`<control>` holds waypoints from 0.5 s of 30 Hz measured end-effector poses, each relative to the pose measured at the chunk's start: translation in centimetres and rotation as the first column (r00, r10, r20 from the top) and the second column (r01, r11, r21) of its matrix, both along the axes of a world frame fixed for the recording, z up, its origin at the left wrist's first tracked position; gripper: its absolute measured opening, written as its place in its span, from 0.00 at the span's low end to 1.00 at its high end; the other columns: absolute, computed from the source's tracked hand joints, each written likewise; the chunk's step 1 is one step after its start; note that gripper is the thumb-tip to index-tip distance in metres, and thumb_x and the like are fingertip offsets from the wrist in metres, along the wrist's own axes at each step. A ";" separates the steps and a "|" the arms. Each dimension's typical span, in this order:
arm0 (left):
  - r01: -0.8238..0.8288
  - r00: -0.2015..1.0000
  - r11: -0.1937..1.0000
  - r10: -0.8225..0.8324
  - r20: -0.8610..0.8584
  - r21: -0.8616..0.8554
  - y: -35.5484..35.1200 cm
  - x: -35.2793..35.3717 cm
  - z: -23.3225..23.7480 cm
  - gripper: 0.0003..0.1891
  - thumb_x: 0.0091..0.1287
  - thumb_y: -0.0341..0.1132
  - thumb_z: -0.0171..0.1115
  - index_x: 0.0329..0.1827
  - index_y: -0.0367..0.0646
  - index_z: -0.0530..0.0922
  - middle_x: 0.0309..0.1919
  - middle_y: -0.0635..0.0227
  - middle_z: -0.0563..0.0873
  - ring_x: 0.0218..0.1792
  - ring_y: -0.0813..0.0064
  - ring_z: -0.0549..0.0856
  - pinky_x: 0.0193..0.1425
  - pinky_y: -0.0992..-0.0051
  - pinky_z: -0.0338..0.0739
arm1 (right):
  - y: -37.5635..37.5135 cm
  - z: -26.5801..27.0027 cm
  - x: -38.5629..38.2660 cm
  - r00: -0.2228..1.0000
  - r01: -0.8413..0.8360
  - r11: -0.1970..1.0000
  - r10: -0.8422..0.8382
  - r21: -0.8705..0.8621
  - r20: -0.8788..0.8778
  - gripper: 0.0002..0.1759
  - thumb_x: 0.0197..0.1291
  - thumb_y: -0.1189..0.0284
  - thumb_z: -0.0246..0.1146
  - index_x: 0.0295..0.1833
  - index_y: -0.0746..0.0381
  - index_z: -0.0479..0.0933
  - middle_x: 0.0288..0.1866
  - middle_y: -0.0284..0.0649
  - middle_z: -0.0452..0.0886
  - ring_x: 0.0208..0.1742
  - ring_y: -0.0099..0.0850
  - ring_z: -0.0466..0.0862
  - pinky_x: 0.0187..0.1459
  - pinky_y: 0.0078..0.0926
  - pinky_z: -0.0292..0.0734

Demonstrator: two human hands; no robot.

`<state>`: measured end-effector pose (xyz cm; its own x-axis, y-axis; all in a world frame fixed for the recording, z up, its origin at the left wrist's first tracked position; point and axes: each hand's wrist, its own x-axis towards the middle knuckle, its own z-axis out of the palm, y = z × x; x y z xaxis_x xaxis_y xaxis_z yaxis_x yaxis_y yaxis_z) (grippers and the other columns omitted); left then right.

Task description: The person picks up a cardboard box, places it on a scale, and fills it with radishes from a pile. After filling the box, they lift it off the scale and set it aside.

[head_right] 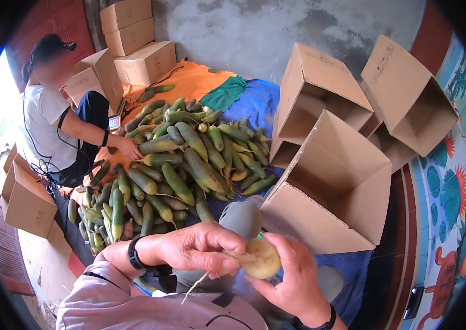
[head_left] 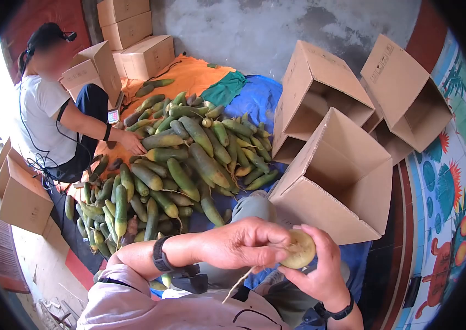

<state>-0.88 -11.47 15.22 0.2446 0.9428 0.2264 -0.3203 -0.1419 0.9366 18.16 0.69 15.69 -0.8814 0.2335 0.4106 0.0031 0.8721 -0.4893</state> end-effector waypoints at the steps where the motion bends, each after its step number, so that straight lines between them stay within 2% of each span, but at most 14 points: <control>1: 0.007 1.000 1.000 -0.007 -0.025 0.007 0.2 0.0 0.3 0.13 0.72 0.37 0.54 0.31 0.38 0.74 0.23 0.74 0.77 0.25 0.83 0.74 0.29 0.80 0.67 | 0.0 0.1 0.3 1.000 0.002 1.000 -0.002 -0.017 -0.019 0.42 0.37 0.71 0.77 0.61 0.63 0.66 0.51 0.49 0.78 0.48 0.47 0.80 0.49 0.41 0.75; 2: 0.067 0.987 0.998 -0.064 -0.145 0.016 0.5 -0.4 -0.3 0.13 0.73 0.40 0.52 0.37 0.37 0.75 0.25 0.72 0.78 0.27 0.81 0.76 0.33 0.79 0.70 | 0.2 0.3 0.6 0.999 0.046 0.998 -0.045 0.040 -0.020 0.41 0.37 0.73 0.76 0.60 0.64 0.66 0.49 0.49 0.79 0.46 0.47 0.81 0.48 0.40 0.76; 3: 0.068 0.988 0.998 -0.065 -0.142 0.017 0.4 -0.4 -0.4 0.13 0.73 0.40 0.52 0.37 0.37 0.75 0.25 0.72 0.78 0.27 0.81 0.76 0.33 0.79 0.70 | 0.5 0.5 0.9 0.999 0.046 0.998 -0.045 0.040 -0.017 0.41 0.37 0.73 0.76 0.60 0.64 0.66 0.49 0.49 0.79 0.46 0.47 0.81 0.48 0.40 0.76; 5: -0.039 0.997 0.995 0.046 -0.066 0.096 0.4 -0.5 -0.4 0.16 0.73 0.43 0.51 0.46 0.37 0.74 0.29 0.70 0.80 0.32 0.80 0.79 0.40 0.77 0.72 | 1.7 1.1 1.7 0.982 0.174 0.978 -0.163 0.111 -0.099 0.40 0.36 0.74 0.75 0.59 0.64 0.67 0.50 0.49 0.79 0.48 0.46 0.81 0.51 0.37 0.76; 6: -0.077 0.990 0.990 0.090 -0.113 0.115 0.4 -1.3 -1.2 0.19 0.73 0.46 0.51 0.52 0.36 0.72 0.33 0.69 0.80 0.36 0.79 0.80 0.45 0.76 0.73 | 2.6 1.3 2.3 0.961 0.222 0.974 -0.227 -0.048 -0.156 0.40 0.37 0.75 0.74 0.60 0.65 0.65 0.53 0.50 0.77 0.52 0.43 0.80 0.54 0.36 0.75; 8: -0.280 0.943 0.959 0.282 -0.177 0.034 -0.1 -2.6 -2.5 0.19 0.73 0.46 0.51 0.51 0.37 0.74 0.33 0.69 0.81 0.37 0.79 0.80 0.46 0.76 0.73 | 4.1 1.9 2.6 0.869 0.278 0.885 -0.397 -0.374 -0.294 0.39 0.39 0.75 0.71 0.61 0.67 0.63 0.58 0.50 0.73 0.57 0.37 0.76 0.59 0.35 0.72; 9: -0.363 0.911 0.932 0.352 -0.215 -0.013 -0.1 -3.6 -4.7 0.19 0.73 0.47 0.52 0.50 0.37 0.74 0.33 0.68 0.81 0.38 0.79 0.81 0.46 0.76 0.74 | 5.5 2.3 3.2 0.825 0.310 0.853 -0.461 -0.420 -0.327 0.40 0.41 0.75 0.69 0.63 0.66 0.62 0.60 0.48 0.71 0.59 0.37 0.75 0.61 0.34 0.71; 10: -0.453 0.864 0.888 0.416 -0.286 -0.078 -0.3 -4.5 -6.6 0.19 0.73 0.46 0.52 0.50 0.36 0.74 0.33 0.68 0.81 0.37 0.79 0.81 0.47 0.76 0.75 | 7.3 2.6 4.0 0.782 0.410 0.848 -0.517 -0.337 -0.349 0.41 0.43 0.76 0.67 0.66 0.66 0.59 0.60 0.46 0.69 0.59 0.35 0.73 0.62 0.34 0.69; 12: -0.627 0.742 0.762 0.521 -0.423 -0.162 -1.0 -6.4 -11.2 0.15 0.72 0.43 0.54 0.47 0.37 0.76 0.32 0.69 0.82 0.35 0.78 0.81 0.44 0.76 0.76 | 10.0 3.5 3.2 0.694 0.468 0.809 -0.586 -0.356 -0.418 0.40 0.46 0.78 0.63 0.68 0.65 0.59 0.60 0.44 0.67 0.59 0.35 0.72 0.63 0.32 0.67; 13: -0.707 0.669 0.683 0.562 -0.487 -0.183 -1.7 -7.3 -13.8 0.12 0.70 0.39 0.55 0.44 0.38 0.77 0.30 0.69 0.82 0.33 0.77 0.81 0.41 0.75 0.77 | 11.4 3.9 3.1 0.683 0.514 0.788 -0.615 -0.341 -0.393 0.39 0.47 0.79 0.63 0.68 0.64 0.60 0.58 0.42 0.68 0.57 0.32 0.73 0.61 0.29 0.67; 15: -0.791 0.387 0.610 0.434 -0.813 -0.051 -3.8 -9.8 -19.5 0.11 0.65 0.39 0.59 0.40 0.40 0.78 0.28 0.60 0.83 0.31 0.65 0.83 0.40 0.71 0.78 | 15.6 3.1 4.2 0.779 0.507 0.773 -0.601 -0.381 -0.181 0.37 0.45 0.81 0.64 0.65 0.63 0.62 0.53 0.40 0.71 0.53 0.30 0.74 0.57 0.26 0.70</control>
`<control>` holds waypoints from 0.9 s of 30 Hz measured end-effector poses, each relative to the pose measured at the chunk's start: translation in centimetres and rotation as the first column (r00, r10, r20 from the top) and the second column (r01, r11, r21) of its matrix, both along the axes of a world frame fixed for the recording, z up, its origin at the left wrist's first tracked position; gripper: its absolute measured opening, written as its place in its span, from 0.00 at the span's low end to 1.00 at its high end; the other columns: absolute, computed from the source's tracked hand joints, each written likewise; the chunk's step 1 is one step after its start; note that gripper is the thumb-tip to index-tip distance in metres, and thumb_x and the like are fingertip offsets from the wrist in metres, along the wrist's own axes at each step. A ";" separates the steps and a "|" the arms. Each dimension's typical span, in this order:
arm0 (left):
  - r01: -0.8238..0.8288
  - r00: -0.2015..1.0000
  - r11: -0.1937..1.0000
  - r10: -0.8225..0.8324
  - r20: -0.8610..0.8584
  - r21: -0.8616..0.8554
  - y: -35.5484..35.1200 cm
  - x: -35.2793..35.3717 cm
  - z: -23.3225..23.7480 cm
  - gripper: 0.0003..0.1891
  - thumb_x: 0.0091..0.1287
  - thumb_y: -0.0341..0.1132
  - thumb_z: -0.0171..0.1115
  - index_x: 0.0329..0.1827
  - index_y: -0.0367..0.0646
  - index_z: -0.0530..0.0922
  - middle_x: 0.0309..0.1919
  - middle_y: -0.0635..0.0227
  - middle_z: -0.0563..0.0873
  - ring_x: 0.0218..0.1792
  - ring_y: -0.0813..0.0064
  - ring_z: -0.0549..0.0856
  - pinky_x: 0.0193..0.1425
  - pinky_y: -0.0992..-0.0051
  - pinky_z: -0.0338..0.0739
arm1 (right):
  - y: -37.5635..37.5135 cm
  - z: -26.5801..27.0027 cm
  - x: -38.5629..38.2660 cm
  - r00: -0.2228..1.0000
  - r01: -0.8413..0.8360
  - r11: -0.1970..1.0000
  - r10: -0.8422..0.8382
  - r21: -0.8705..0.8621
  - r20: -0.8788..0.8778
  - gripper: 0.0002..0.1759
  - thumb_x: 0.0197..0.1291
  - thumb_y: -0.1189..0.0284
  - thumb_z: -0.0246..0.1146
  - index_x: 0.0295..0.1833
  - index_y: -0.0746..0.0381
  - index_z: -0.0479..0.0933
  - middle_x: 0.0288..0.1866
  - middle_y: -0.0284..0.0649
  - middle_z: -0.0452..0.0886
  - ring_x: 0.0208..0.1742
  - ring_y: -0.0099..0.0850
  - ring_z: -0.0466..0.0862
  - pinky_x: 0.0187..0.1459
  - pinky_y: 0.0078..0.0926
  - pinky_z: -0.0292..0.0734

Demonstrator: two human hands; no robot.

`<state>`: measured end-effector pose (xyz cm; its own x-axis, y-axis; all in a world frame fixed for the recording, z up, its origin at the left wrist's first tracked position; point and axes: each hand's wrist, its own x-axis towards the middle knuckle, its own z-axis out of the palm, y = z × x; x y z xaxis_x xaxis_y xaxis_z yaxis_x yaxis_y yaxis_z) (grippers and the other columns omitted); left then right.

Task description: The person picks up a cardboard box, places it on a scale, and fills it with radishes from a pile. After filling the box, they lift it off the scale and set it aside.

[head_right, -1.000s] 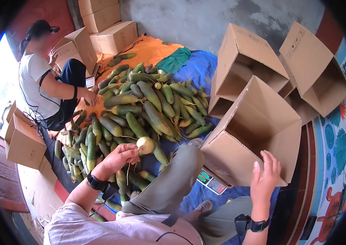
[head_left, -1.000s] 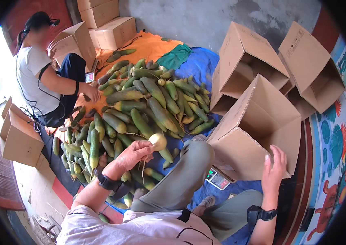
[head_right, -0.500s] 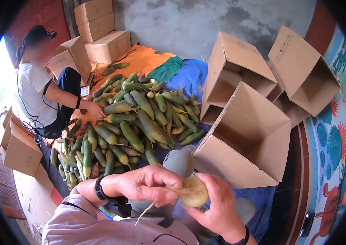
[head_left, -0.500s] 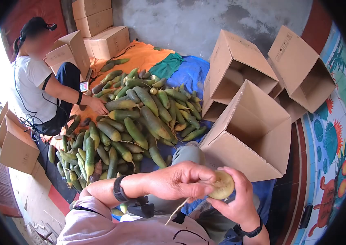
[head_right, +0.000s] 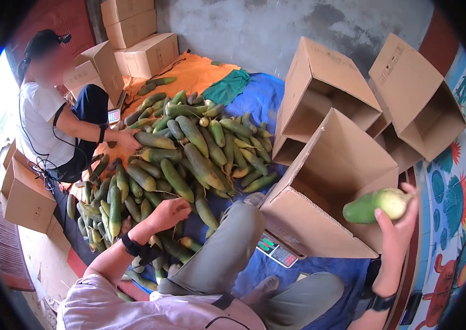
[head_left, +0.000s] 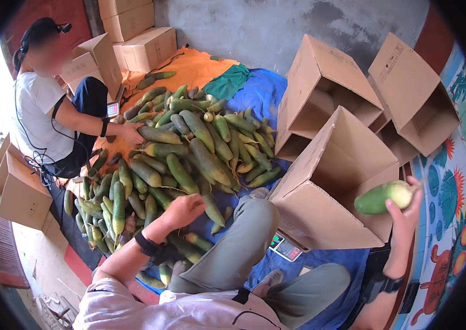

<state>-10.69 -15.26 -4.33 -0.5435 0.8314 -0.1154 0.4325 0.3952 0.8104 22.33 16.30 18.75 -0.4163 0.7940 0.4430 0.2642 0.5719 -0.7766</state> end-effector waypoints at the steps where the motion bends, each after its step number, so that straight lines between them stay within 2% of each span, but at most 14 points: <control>1: -0.070 0.998 0.996 0.070 -0.009 -0.055 -1.3 -0.5 -1.7 0.11 0.63 0.40 0.60 0.39 0.40 0.79 0.29 0.57 0.83 0.33 0.59 0.83 0.42 0.68 0.78 | 1.7 -1.1 0.5 1.000 -0.003 1.000 0.003 -0.005 0.007 0.37 0.45 0.81 0.64 0.65 0.63 0.62 0.53 0.40 0.71 0.53 0.30 0.74 0.57 0.26 0.70; 4: -0.264 0.954 0.927 0.211 -0.213 -0.266 -5.2 -2.2 -7.7 0.12 0.60 0.42 0.60 0.37 0.42 0.81 0.33 0.53 0.85 0.39 0.52 0.84 0.45 0.60 0.78 | 5.8 -5.5 1.3 0.970 0.028 0.970 0.032 -0.241 0.242 0.34 0.39 0.83 0.67 0.56 0.64 0.66 0.45 0.37 0.73 0.45 0.29 0.77 0.51 0.26 0.73; 6: -0.358 0.921 0.833 0.241 -0.305 -0.423 -7.1 -2.3 -9.0 0.13 0.59 0.42 0.58 0.36 0.41 0.82 0.34 0.53 0.85 0.40 0.52 0.84 0.46 0.58 0.79 | 7.0 -7.2 1.6 0.848 0.042 0.980 0.068 -0.195 0.525 0.33 0.39 0.83 0.68 0.55 0.63 0.67 0.44 0.40 0.76 0.46 0.31 0.78 0.51 0.27 0.73; 7: -0.376 0.916 0.791 0.237 -0.324 -0.482 -8.0 -2.4 -9.8 0.14 0.59 0.43 0.58 0.35 0.40 0.82 0.34 0.52 0.85 0.40 0.52 0.85 0.46 0.58 0.79 | 7.1 -7.8 1.6 0.840 0.041 0.977 0.079 -0.207 0.536 0.33 0.39 0.83 0.68 0.55 0.63 0.67 0.44 0.40 0.76 0.46 0.31 0.78 0.51 0.27 0.73; 9: -0.355 0.929 0.687 0.186 -0.319 -0.634 -9.3 -3.0 -11.9 0.15 0.59 0.44 0.60 0.37 0.40 0.81 0.36 0.51 0.85 0.42 0.54 0.85 0.48 0.59 0.79 | 7.5 -8.5 1.2 0.653 -0.009 0.987 0.128 -0.162 0.746 0.31 0.39 0.83 0.69 0.53 0.63 0.68 0.44 0.43 0.78 0.49 0.34 0.79 0.53 0.29 0.73; 13: -0.398 0.913 0.698 0.239 -0.330 -0.596 -12.0 -2.2 -14.6 0.17 0.58 0.45 0.63 0.43 0.41 0.80 0.42 0.54 0.83 0.47 0.56 0.83 0.52 0.62 0.77 | 8.5 -9.7 1.4 0.689 -0.025 0.971 0.189 -0.237 0.700 0.29 0.39 0.82 0.70 0.51 0.64 0.69 0.45 0.44 0.79 0.50 0.37 0.79 0.55 0.32 0.72; 16: -0.459 0.873 0.692 0.234 -0.429 -0.557 -11.6 -1.6 -15.2 0.21 0.56 0.47 0.65 0.47 0.44 0.78 0.47 0.58 0.79 0.52 0.59 0.78 0.54 0.63 0.75 | 8.4 -8.9 1.2 0.709 0.040 0.953 0.185 -0.300 0.680 0.17 0.52 0.81 0.64 0.49 0.65 0.72 0.41 0.40 0.80 0.41 0.28 0.81 0.44 0.26 0.76; 17: -0.446 0.864 0.659 0.142 -0.482 -0.606 -11.2 -1.2 -15.2 0.22 0.55 0.49 0.66 0.48 0.45 0.79 0.48 0.60 0.78 0.53 0.60 0.77 0.56 0.64 0.73 | 7.7 -8.6 1.1 0.797 0.070 0.914 0.189 -0.399 0.574 0.08 0.60 0.79 0.57 0.46 0.67 0.73 0.37 0.38 0.80 0.36 0.24 0.81 0.39 0.22 0.76; 18: -0.438 0.848 0.620 0.045 -0.528 -0.651 -10.8 -0.8 -15.1 0.22 0.54 0.50 0.66 0.48 0.47 0.79 0.48 0.63 0.77 0.54 0.62 0.75 0.57 0.65 0.71 | 6.6 -8.4 1.0 0.797 0.075 0.914 0.186 -0.399 0.575 0.08 0.60 0.79 0.57 0.46 0.67 0.73 0.37 0.38 0.80 0.36 0.24 0.81 0.39 0.22 0.76; 19: -0.434 0.849 0.622 0.041 -0.527 -0.651 -10.5 -0.5 -15.2 0.22 0.54 0.50 0.66 0.48 0.47 0.79 0.48 0.63 0.77 0.54 0.62 0.75 0.57 0.65 0.71 | 5.7 -8.3 0.9 0.820 0.040 0.944 0.157 -0.329 0.551 0.07 0.62 0.78 0.56 0.45 0.68 0.73 0.35 0.38 0.80 0.35 0.24 0.81 0.39 0.22 0.76; 22: -0.285 0.842 0.623 -0.201 -0.501 -0.729 -10.3 0.2 -15.6 0.21 0.54 0.50 0.67 0.47 0.50 0.80 0.49 0.66 0.76 0.56 0.64 0.74 0.61 0.62 0.66 | 1.8 -7.9 0.1 0.868 0.019 0.983 0.076 -0.185 0.490 0.06 0.64 0.76 0.56 0.43 0.68 0.74 0.33 0.40 0.80 0.34 0.26 0.81 0.39 0.24 0.75; 24: -0.099 0.842 0.549 -0.399 -0.364 -0.830 -10.5 0.6 -16.5 0.20 0.54 0.49 0.66 0.46 0.51 0.82 0.49 0.67 0.76 0.56 0.65 0.74 0.64 0.57 0.61 | 0.5 -8.6 0.4 0.895 -0.029 0.997 -0.004 0.067 0.445 0.07 0.64 0.75 0.56 0.42 0.68 0.75 0.33 0.42 0.80 0.34 0.30 0.81 0.40 0.27 0.75; 25: -0.077 0.854 0.512 -0.409 -0.322 -0.856 -10.3 0.9 -16.5 0.16 0.57 0.46 0.63 0.45 0.51 0.83 0.50 0.66 0.76 0.56 0.65 0.74 0.67 0.50 0.56 | -0.6 -8.2 0.0 0.867 -0.049 0.988 -0.030 0.145 0.498 0.09 0.68 0.73 0.53 0.42 0.68 0.75 0.33 0.40 0.79 0.38 0.24 0.79 0.44 0.24 0.74; 27: -0.087 0.827 0.495 -0.448 -0.340 -0.865 -11.1 1.1 -18.9 0.15 0.58 0.45 0.61 0.45 0.51 0.83 0.50 0.66 0.76 0.56 0.65 0.75 0.69 0.49 0.54 | -1.1 -8.7 -0.3 0.869 -0.056 0.977 -0.053 0.204 0.491 0.10 0.68 0.73 0.53 0.41 0.68 0.76 0.34 0.45 0.79 0.36 0.33 0.80 0.43 0.29 0.74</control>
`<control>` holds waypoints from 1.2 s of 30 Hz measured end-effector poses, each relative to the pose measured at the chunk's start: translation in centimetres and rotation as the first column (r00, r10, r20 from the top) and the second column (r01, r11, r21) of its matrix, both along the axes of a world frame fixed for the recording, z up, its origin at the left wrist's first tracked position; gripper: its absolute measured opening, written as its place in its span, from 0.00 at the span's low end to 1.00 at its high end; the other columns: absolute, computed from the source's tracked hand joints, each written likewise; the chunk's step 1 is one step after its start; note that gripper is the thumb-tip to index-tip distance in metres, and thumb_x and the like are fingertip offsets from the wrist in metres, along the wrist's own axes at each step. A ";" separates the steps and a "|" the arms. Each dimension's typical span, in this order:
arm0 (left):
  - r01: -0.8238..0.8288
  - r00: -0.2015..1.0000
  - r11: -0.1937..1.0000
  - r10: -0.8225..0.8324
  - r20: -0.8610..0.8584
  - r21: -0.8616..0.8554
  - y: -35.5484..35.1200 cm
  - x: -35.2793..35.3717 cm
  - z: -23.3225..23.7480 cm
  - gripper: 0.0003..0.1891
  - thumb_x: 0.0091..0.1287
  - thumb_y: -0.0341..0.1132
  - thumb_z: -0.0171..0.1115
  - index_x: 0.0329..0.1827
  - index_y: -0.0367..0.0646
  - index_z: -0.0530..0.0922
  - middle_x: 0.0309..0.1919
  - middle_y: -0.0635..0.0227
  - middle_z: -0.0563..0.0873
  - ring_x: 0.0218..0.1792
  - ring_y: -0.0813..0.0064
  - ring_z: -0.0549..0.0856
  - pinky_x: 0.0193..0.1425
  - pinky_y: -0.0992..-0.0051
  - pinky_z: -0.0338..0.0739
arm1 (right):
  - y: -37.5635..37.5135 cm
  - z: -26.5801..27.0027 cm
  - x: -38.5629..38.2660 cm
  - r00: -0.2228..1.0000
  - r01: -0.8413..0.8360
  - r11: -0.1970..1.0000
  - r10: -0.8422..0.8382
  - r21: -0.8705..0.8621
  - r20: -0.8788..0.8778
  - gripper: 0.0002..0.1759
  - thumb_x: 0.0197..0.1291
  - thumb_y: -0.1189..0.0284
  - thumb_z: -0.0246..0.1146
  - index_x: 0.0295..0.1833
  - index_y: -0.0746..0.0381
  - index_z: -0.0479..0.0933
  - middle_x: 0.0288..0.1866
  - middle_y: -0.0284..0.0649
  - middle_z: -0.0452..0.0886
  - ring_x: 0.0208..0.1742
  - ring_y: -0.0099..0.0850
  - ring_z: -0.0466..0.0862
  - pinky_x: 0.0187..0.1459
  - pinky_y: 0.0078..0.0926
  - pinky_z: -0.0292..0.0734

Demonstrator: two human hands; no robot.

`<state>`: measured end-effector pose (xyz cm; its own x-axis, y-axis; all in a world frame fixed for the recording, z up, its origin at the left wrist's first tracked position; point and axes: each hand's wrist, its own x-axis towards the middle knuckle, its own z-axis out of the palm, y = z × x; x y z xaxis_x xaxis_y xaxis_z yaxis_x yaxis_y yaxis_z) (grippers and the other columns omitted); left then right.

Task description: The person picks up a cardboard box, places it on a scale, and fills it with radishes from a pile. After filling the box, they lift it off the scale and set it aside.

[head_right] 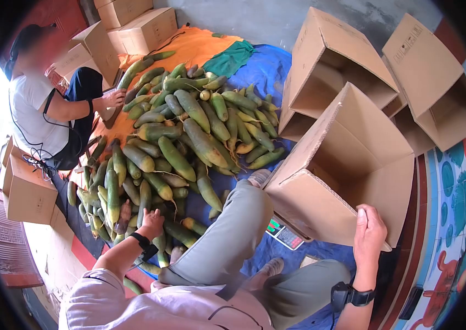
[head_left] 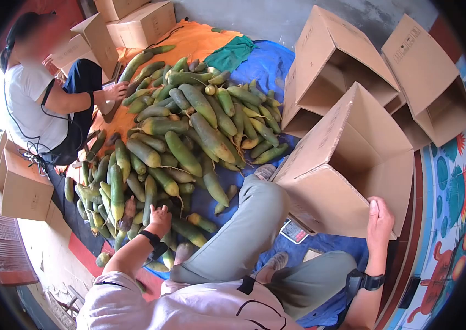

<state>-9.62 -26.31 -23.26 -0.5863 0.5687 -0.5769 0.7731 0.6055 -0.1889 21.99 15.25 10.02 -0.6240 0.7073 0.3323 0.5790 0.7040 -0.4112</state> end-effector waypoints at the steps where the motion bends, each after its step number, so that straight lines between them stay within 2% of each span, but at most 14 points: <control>1: 0.026 0.999 0.999 -0.026 -0.031 -0.024 -0.2 0.1 -0.4 0.14 0.60 0.43 0.59 0.45 0.51 0.83 0.50 0.65 0.76 0.56 0.65 0.75 0.71 0.48 0.52 | -0.1 -0.1 -0.2 1.000 -0.017 0.999 0.018 0.051 -0.009 0.09 0.67 0.73 0.54 0.42 0.67 0.76 0.34 0.47 0.80 0.35 0.40 0.81 0.41 0.31 0.75; 5: 0.110 0.993 0.992 -0.112 -0.024 -0.059 -1.0 0.6 0.1 0.13 0.62 0.40 0.56 0.46 0.51 0.84 0.51 0.64 0.76 0.56 0.64 0.76 0.72 0.45 0.48 | -1.0 0.2 -0.7 1.000 0.005 0.999 -0.005 0.053 -0.001 0.10 0.68 0.71 0.53 0.41 0.67 0.76 0.34 0.47 0.79 0.34 0.42 0.80 0.41 0.32 0.75; 7: 0.194 0.973 0.951 -0.218 -0.078 -0.240 -0.9 0.9 0.3 0.14 0.62 0.41 0.57 0.47 0.51 0.84 0.51 0.64 0.78 0.57 0.63 0.76 0.70 0.47 0.51 | -1.1 0.2 -0.7 1.000 0.019 0.999 -0.020 0.035 0.019 0.11 0.68 0.70 0.53 0.41 0.67 0.76 0.34 0.48 0.79 0.34 0.44 0.80 0.40 0.33 0.74; 8: 0.196 0.972 0.951 -0.221 -0.082 -0.238 -0.7 0.9 0.6 0.14 0.62 0.41 0.57 0.47 0.51 0.84 0.51 0.64 0.78 0.57 0.63 0.76 0.70 0.47 0.51 | -1.1 0.2 -0.6 1.000 0.022 0.999 -0.022 0.037 0.015 0.11 0.68 0.70 0.53 0.41 0.67 0.76 0.34 0.48 0.79 0.34 0.44 0.80 0.40 0.33 0.74; 10: 0.259 0.965 0.904 -0.257 0.052 -0.339 0.0 1.0 1.5 0.16 0.61 0.42 0.58 0.49 0.50 0.83 0.52 0.62 0.79 0.57 0.64 0.77 0.66 0.50 0.57 | -1.1 0.1 -0.5 1.000 0.014 0.996 -0.015 0.083 0.017 0.12 0.68 0.69 0.52 0.39 0.66 0.76 0.33 0.49 0.79 0.34 0.46 0.80 0.39 0.36 0.74; 11: 0.250 0.967 0.906 -0.252 0.041 -0.342 0.1 1.2 2.0 0.16 0.61 0.42 0.58 0.49 0.50 0.83 0.52 0.62 0.79 0.57 0.64 0.77 0.66 0.50 0.57 | -1.1 0.1 -0.5 1.000 0.009 0.997 -0.010 0.082 0.005 0.12 0.68 0.69 0.52 0.39 0.66 0.76 0.33 0.49 0.79 0.34 0.46 0.80 0.39 0.36 0.74; 13: 0.149 0.987 0.962 -0.132 0.089 -0.230 0.1 2.1 2.7 0.18 0.61 0.43 0.59 0.51 0.48 0.81 0.52 0.61 0.81 0.56 0.64 0.79 0.59 0.56 0.66 | -1.3 0.0 -0.5 0.998 0.014 0.992 -0.020 0.123 0.054 0.11 0.68 0.70 0.52 0.38 0.66 0.76 0.33 0.49 0.79 0.34 0.47 0.79 0.38 0.38 0.73; 17: 0.020 0.990 0.984 0.006 0.143 -0.177 -1.3 2.9 1.0 0.19 0.62 0.41 0.58 0.54 0.46 0.78 0.52 0.63 0.83 0.53 0.64 0.82 0.52 0.60 0.73 | -1.2 -0.4 -0.5 1.000 -0.029 0.986 0.028 0.163 0.005 0.11 0.67 0.71 0.52 0.38 0.66 0.76 0.32 0.50 0.79 0.34 0.48 0.79 0.37 0.39 0.73; 20: 0.084 0.985 0.992 -0.068 0.161 -0.099 -1.7 3.5 1.4 0.18 0.65 0.35 0.55 0.58 0.45 0.75 0.47 0.65 0.86 0.48 0.65 0.85 0.39 0.64 0.79 | -1.0 -0.5 -0.3 0.998 0.004 0.984 -0.016 0.178 0.062 0.11 0.68 0.70 0.51 0.39 0.66 0.75 0.33 0.50 0.78 0.34 0.49 0.79 0.37 0.40 0.72; 24: 0.060 0.988 0.994 -0.045 0.151 -0.095 -2.1 3.7 0.6 0.16 0.65 0.35 0.55 0.55 0.47 0.77 0.48 0.65 0.86 0.49 0.66 0.85 0.41 0.64 0.79 | -1.1 -0.6 -0.3 0.997 0.003 0.981 -0.018 0.193 0.078 0.12 0.69 0.69 0.50 0.39 0.66 0.75 0.33 0.51 0.78 0.34 0.49 0.79 0.37 0.40 0.72; 26: 0.067 0.978 0.983 -0.031 0.208 -0.169 -2.0 3.6 0.4 0.14 0.61 0.36 0.60 0.50 0.47 0.83 0.47 0.67 0.86 0.49 0.67 0.85 0.44 0.68 0.78 | -1.0 -0.8 -0.1 0.997 0.002 0.981 -0.017 0.193 0.072 0.13 0.69 0.69 0.49 0.40 0.66 0.75 0.34 0.51 0.78 0.35 0.50 0.79 0.38 0.41 0.72; 29: 0.077 0.980 0.986 -0.048 0.193 -0.146 -2.0 3.7 0.0 0.11 0.60 0.36 0.61 0.44 0.48 0.85 0.47 0.67 0.86 0.50 0.68 0.85 0.44 0.70 0.78 | -1.3 -0.6 -0.2 0.998 -0.017 0.980 0.004 0.199 0.065 0.14 0.70 0.69 0.49 0.40 0.67 0.76 0.35 0.51 0.79 0.35 0.50 0.79 0.38 0.40 0.72; 32: 0.187 0.960 0.963 -0.137 0.242 -0.195 -1.2 3.5 2.8 0.12 0.60 0.37 0.61 0.46 0.48 0.85 0.47 0.68 0.87 0.50 0.68 0.85 0.44 0.70 0.78 | -1.0 -0.8 -0.1 0.996 0.012 0.980 -0.030 0.198 0.088 0.14 0.70 0.69 0.49 0.41 0.67 0.76 0.35 0.51 0.79 0.36 0.50 0.79 0.39 0.40 0.73; 36: 0.117 0.973 0.978 -0.079 0.216 -0.172 -1.2 3.2 3.4 0.12 0.60 0.38 0.61 0.45 0.50 0.85 0.46 0.68 0.87 0.50 0.69 0.85 0.45 0.71 0.79 | -0.9 -0.9 -0.2 0.996 0.009 0.983 -0.025 0.182 0.087 0.15 0.70 0.69 0.48 0.41 0.68 0.77 0.36 0.50 0.80 0.36 0.49 0.80 0.40 0.39 0.73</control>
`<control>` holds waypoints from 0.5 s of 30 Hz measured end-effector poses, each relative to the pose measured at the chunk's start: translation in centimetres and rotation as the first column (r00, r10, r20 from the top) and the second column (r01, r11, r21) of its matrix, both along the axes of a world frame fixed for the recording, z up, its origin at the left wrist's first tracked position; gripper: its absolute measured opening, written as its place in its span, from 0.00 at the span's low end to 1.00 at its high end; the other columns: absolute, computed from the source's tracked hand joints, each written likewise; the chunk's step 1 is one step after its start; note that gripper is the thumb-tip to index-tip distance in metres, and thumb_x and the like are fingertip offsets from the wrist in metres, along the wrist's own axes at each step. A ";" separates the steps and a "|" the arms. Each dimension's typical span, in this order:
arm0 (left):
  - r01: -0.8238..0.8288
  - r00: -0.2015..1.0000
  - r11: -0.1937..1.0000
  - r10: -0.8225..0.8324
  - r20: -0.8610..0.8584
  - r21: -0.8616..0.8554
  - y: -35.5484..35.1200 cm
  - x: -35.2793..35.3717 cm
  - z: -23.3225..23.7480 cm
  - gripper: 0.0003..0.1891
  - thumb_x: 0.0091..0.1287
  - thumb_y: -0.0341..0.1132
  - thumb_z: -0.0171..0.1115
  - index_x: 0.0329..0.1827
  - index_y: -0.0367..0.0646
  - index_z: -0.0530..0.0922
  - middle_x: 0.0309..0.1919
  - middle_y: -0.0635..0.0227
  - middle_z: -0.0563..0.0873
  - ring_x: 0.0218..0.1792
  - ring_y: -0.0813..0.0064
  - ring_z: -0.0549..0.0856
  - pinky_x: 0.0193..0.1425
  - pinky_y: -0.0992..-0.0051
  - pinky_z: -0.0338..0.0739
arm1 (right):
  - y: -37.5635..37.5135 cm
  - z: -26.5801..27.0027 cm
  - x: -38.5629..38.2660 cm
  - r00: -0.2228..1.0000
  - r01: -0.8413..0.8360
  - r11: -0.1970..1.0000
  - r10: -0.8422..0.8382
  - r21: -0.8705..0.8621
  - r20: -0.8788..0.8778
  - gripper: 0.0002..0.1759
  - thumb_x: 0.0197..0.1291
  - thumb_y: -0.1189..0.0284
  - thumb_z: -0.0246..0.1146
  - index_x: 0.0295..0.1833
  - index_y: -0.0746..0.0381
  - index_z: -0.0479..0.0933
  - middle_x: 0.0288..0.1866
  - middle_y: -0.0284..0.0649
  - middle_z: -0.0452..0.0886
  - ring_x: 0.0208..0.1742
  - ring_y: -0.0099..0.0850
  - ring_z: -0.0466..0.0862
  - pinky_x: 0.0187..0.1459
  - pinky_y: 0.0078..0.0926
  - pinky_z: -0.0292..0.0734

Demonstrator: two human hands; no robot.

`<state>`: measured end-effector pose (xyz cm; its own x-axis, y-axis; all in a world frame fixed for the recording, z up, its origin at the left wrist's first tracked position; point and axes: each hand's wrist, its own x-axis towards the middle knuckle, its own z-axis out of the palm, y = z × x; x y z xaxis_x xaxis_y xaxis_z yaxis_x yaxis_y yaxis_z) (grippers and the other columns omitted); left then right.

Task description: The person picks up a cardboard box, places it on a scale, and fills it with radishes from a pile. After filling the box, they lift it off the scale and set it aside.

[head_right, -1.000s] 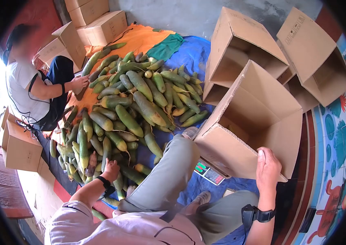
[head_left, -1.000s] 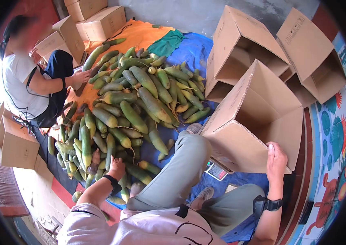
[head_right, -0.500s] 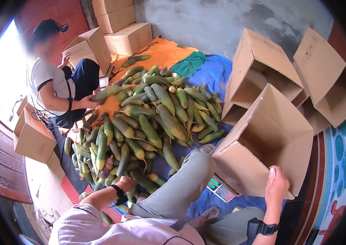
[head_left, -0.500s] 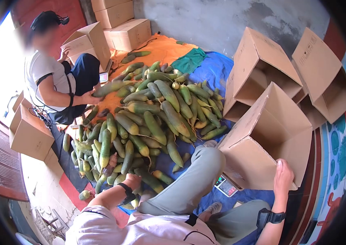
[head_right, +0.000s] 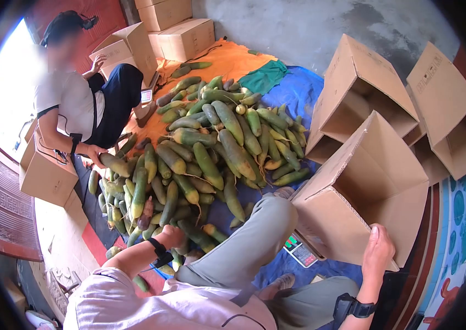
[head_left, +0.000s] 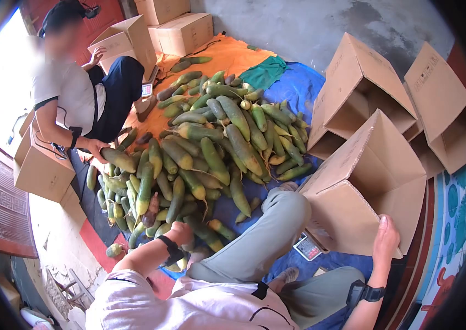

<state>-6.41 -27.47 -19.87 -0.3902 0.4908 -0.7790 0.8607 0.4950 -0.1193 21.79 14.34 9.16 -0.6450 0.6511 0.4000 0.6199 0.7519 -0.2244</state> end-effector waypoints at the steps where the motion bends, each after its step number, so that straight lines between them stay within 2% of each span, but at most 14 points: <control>1: -0.043 0.999 0.999 0.042 0.020 0.019 0.5 -0.2 1.2 0.13 0.59 0.40 0.62 0.46 0.50 0.85 0.46 0.68 0.87 0.50 0.69 0.85 0.45 0.70 0.79 | 0.2 -0.1 0.1 1.000 0.003 1.000 -0.003 -0.002 0.002 0.15 0.70 0.69 0.48 0.41 0.68 0.77 0.35 0.50 0.80 0.36 0.48 0.80 0.40 0.39 0.73; 3: -0.093 0.995 0.995 0.091 0.042 0.033 1.5 -0.8 3.3 0.14 0.58 0.42 0.63 0.46 0.50 0.84 0.46 0.68 0.87 0.49 0.68 0.85 0.46 0.70 0.80 | 0.4 -0.3 0.2 1.000 -0.002 1.000 0.002 -0.007 0.005 0.15 0.71 0.70 0.48 0.41 0.68 0.77 0.35 0.50 0.80 0.36 0.48 0.80 0.40 0.39 0.73; 6: -0.305 0.952 0.933 0.296 0.078 0.193 2.3 -1.8 4.1 0.21 0.53 0.48 0.69 0.47 0.49 0.82 0.44 0.65 0.87 0.47 0.64 0.86 0.47 0.67 0.81 | 0.5 -0.5 0.2 1.000 0.001 1.000 -0.001 -0.021 0.004 0.15 0.71 0.69 0.47 0.41 0.67 0.77 0.35 0.50 0.79 0.36 0.47 0.80 0.40 0.38 0.73; 11: -0.339 0.941 0.902 0.318 0.120 0.267 3.9 -3.0 7.4 0.25 0.49 0.48 0.71 0.48 0.47 0.80 0.42 0.63 0.86 0.46 0.62 0.85 0.46 0.66 0.81 | 0.1 -0.2 0.2 1.000 0.028 0.998 -0.028 -0.051 0.012 0.15 0.72 0.69 0.47 0.41 0.67 0.76 0.35 0.50 0.79 0.37 0.47 0.79 0.41 0.37 0.73; 15: -0.413 0.910 0.820 0.378 0.169 0.395 4.3 -3.5 9.5 0.30 0.48 0.50 0.71 0.54 0.47 0.79 0.44 0.61 0.86 0.49 0.61 0.84 0.51 0.65 0.79 | 0.4 -0.2 0.1 1.000 0.030 0.998 -0.029 -0.055 0.011 0.15 0.71 0.69 0.47 0.41 0.68 0.76 0.35 0.50 0.79 0.37 0.46 0.80 0.41 0.37 0.73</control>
